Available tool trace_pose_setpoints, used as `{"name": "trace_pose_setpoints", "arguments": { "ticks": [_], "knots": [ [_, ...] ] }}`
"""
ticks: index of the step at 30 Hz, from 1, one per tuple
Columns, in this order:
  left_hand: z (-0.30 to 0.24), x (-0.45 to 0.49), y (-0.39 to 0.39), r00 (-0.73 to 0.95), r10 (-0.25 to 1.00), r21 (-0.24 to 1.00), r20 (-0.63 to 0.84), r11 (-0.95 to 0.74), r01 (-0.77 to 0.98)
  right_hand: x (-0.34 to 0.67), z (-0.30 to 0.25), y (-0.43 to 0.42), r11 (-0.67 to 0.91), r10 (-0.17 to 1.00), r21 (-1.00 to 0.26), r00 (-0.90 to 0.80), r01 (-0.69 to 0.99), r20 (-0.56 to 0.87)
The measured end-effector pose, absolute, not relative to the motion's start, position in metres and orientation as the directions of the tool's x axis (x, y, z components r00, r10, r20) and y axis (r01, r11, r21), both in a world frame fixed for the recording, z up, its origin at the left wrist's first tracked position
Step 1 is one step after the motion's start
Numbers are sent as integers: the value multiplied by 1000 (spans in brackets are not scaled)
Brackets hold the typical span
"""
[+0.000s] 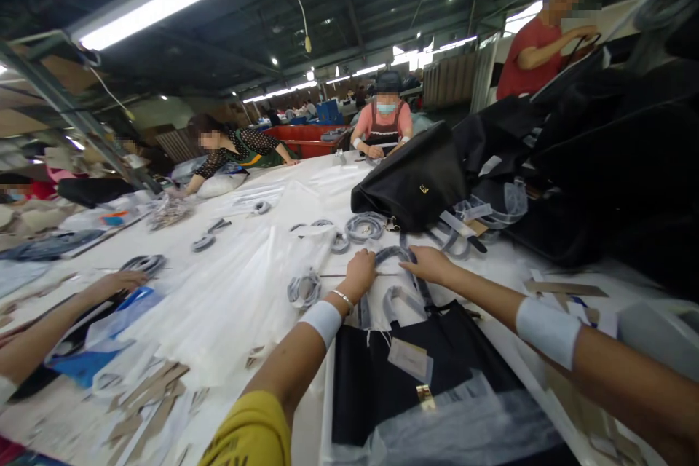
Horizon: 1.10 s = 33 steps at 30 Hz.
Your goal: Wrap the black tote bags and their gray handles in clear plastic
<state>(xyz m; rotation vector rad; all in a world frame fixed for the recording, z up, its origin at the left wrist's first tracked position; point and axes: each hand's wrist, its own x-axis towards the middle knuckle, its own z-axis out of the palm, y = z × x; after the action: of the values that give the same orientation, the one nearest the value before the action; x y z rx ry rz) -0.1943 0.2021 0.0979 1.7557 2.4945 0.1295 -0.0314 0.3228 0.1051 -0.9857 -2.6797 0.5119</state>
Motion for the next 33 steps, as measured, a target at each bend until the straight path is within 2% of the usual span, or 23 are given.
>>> {"name": "trace_pose_setpoints", "arguments": {
  "ticks": [4, 8, 14, 17, 20, 23, 26, 29, 33],
  "knots": [
    [92, -216, 206, -319, 946, 122, -54, 323, 938, -46, 83, 341, 668, 697, -465, -707, 581, 118],
    [95, -241, 208, -340, 937, 192, -78, 349, 917, -51, 74, 349, 626, 741, -542, -645, 561, 188],
    [89, -238, 219, -376, 915, 313, -147, 403, 860, -74, 63, 349, 561, 764, -595, -637, 576, 104],
    [94, -238, 226, -394, 895, 409, -209, 446, 796, -81, 66, 352, 545, 744, -628, -665, 556, 57],
    [110, -246, 228, -343, 902, 581, -262, 431, 691, -82, 78, 357, 504, 730, -707, -682, 496, 42],
    [136, -254, 221, -208, 942, 763, -263, 335, 552, -77, 98, 357, 436, 687, -827, -725, 354, 52],
    [165, -254, 210, -78, 981, 885, -178, 194, 424, -66, 126, 350, 350, 603, -919, -794, 180, 74],
    [189, -247, 203, -19, 997, 943, -74, 77, 324, -50, 157, 344, 282, 509, -957, -856, 67, 90],
    [207, -241, 198, -43, 999, 970, 15, -4, 241, -28, 187, 342, 81, 366, -991, -922, -108, 130]
  ]
}}
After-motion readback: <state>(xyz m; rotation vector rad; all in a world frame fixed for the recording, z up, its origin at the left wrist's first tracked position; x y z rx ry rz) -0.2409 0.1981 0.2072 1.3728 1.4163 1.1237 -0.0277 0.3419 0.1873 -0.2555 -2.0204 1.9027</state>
